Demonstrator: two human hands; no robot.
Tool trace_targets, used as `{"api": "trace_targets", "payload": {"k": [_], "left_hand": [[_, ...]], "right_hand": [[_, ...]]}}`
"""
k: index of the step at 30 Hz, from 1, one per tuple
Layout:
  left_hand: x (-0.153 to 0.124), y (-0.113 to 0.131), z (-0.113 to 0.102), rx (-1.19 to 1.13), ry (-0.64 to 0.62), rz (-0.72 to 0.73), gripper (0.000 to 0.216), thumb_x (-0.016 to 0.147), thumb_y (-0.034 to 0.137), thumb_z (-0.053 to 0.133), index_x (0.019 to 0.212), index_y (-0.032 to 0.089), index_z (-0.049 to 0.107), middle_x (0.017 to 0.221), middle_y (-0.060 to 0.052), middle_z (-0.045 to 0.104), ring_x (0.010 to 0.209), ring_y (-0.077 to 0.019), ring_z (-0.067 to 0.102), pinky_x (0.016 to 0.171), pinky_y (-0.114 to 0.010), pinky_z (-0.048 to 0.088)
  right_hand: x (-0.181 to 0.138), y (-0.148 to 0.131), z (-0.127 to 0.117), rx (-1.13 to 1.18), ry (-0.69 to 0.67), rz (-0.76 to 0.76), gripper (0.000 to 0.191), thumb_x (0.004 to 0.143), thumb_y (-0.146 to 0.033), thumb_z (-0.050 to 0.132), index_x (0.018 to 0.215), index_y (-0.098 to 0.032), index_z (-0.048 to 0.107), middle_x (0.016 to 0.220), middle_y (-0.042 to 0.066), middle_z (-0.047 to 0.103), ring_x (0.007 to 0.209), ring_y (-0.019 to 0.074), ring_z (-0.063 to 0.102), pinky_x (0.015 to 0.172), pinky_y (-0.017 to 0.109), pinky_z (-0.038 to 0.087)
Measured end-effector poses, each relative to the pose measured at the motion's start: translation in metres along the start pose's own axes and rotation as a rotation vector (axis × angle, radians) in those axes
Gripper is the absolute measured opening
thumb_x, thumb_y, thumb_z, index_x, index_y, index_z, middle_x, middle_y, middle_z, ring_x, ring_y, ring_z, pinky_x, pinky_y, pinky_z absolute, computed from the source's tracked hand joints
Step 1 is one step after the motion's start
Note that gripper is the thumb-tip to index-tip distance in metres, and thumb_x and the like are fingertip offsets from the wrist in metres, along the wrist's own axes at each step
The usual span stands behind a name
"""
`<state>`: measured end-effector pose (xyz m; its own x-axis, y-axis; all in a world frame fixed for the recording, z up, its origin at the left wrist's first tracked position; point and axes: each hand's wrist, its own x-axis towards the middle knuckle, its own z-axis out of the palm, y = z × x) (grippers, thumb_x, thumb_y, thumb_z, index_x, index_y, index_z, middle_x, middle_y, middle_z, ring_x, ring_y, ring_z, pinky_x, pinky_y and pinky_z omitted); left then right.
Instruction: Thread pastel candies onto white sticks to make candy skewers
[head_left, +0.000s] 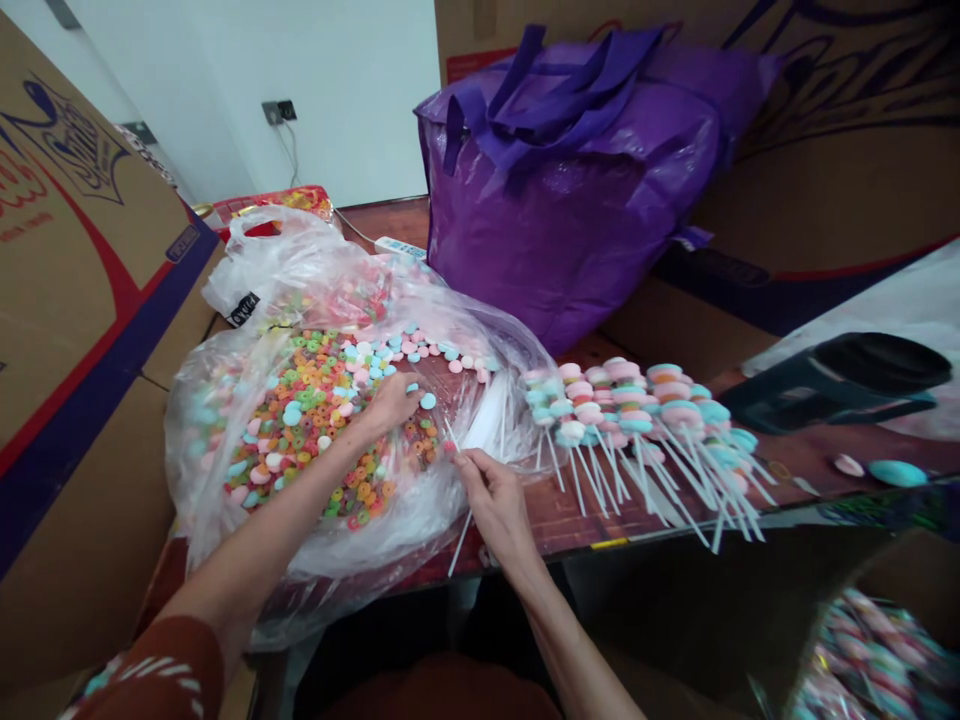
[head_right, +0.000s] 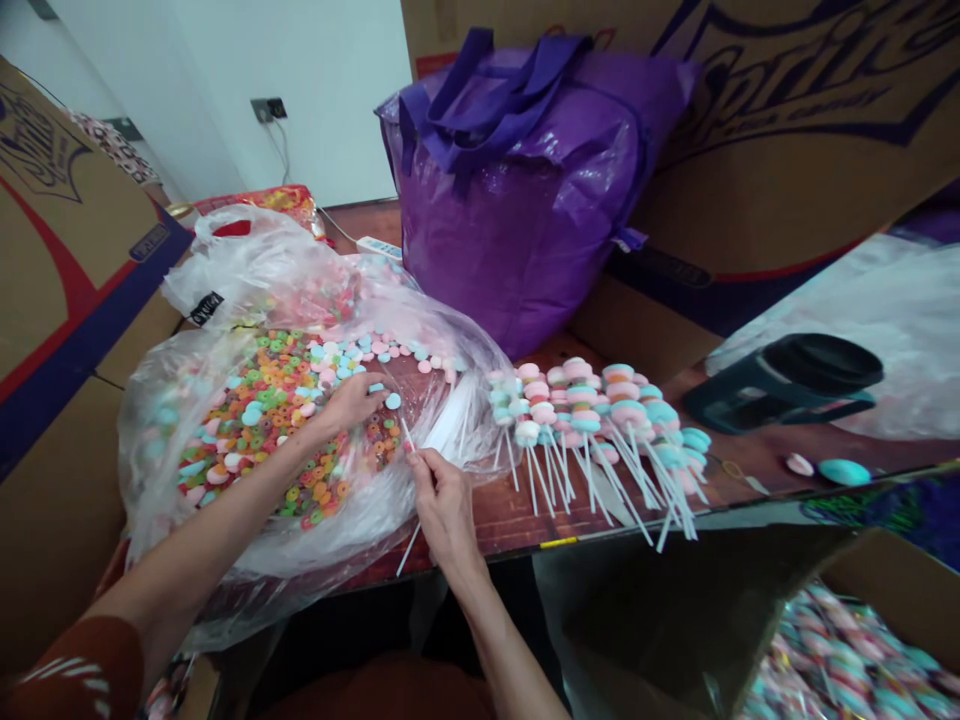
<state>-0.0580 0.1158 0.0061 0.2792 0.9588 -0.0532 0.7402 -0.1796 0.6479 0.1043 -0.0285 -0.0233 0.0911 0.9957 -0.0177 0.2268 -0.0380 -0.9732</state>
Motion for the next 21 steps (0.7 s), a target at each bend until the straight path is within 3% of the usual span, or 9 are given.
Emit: {"api": "trace_targets", "payload": {"k": [4, 8, 12, 18, 21], "left_hand": [[-0.005, -0.006, -0.003, -0.012, 0.003, 0.083, 0.026, 0.085, 0.009, 0.045, 0.09, 0.015, 0.07, 0.067, 0.0, 0.061, 0.063, -0.0146, 0.053, 0.068, -0.025, 0.044], [-0.015, -0.003, -0.002, 0.007, 0.161, 0.068, 0.027, 0.088, 0.013, 0.05, 0.105, 0.016, 0.07, 0.078, -0.003, 0.068, 0.073, -0.0177, 0.06, 0.076, -0.028, 0.046], [-0.02, 0.003, 0.006, 0.175, 0.262, 0.088, 0.033, 0.09, 0.019, 0.058, 0.122, 0.019, 0.066, 0.092, -0.007, 0.073, 0.084, -0.0217, 0.065, 0.079, -0.03, 0.047], [-0.012, -0.006, 0.019, 0.27, 0.148, 0.25, 0.016, 0.089, 0.016, 0.06, 0.101, 0.019, 0.069, 0.104, -0.009, 0.069, 0.099, -0.0222, 0.063, 0.092, -0.033, 0.048], [-0.01, -0.013, 0.023, 0.251, 0.128, 0.28, 0.009, 0.088, 0.017, 0.06, 0.094, 0.018, 0.067, 0.107, -0.009, 0.062, 0.098, -0.0215, 0.061, 0.09, -0.033, 0.05]], "right_hand": [[0.001, 0.007, 0.0, -0.043, 0.011, 0.048, 0.035, 0.092, -0.044, 0.044, 0.081, -0.018, 0.064, 0.061, -0.004, 0.042, 0.06, 0.0136, 0.039, 0.056, 0.025, 0.03], [0.002, 0.01, 0.001, -0.066, 0.001, 0.06, 0.037, 0.089, -0.04, 0.044, 0.097, -0.016, 0.071, 0.064, -0.001, 0.053, 0.062, 0.0159, 0.047, 0.059, 0.026, 0.035], [0.002, 0.011, 0.002, -0.067, 0.005, 0.04, 0.04, 0.088, -0.04, 0.044, 0.099, -0.014, 0.072, 0.066, 0.0, 0.057, 0.064, 0.0168, 0.05, 0.059, 0.026, 0.037], [0.002, 0.01, 0.001, -0.069, -0.006, 0.014, 0.037, 0.089, -0.038, 0.044, 0.095, -0.015, 0.072, 0.064, -0.001, 0.055, 0.062, 0.0159, 0.049, 0.059, 0.026, 0.038], [0.002, 0.01, 0.001, -0.052, 0.01, 0.012, 0.036, 0.089, -0.039, 0.045, 0.093, -0.015, 0.073, 0.063, -0.001, 0.054, 0.06, 0.0156, 0.048, 0.058, 0.025, 0.038]]}}
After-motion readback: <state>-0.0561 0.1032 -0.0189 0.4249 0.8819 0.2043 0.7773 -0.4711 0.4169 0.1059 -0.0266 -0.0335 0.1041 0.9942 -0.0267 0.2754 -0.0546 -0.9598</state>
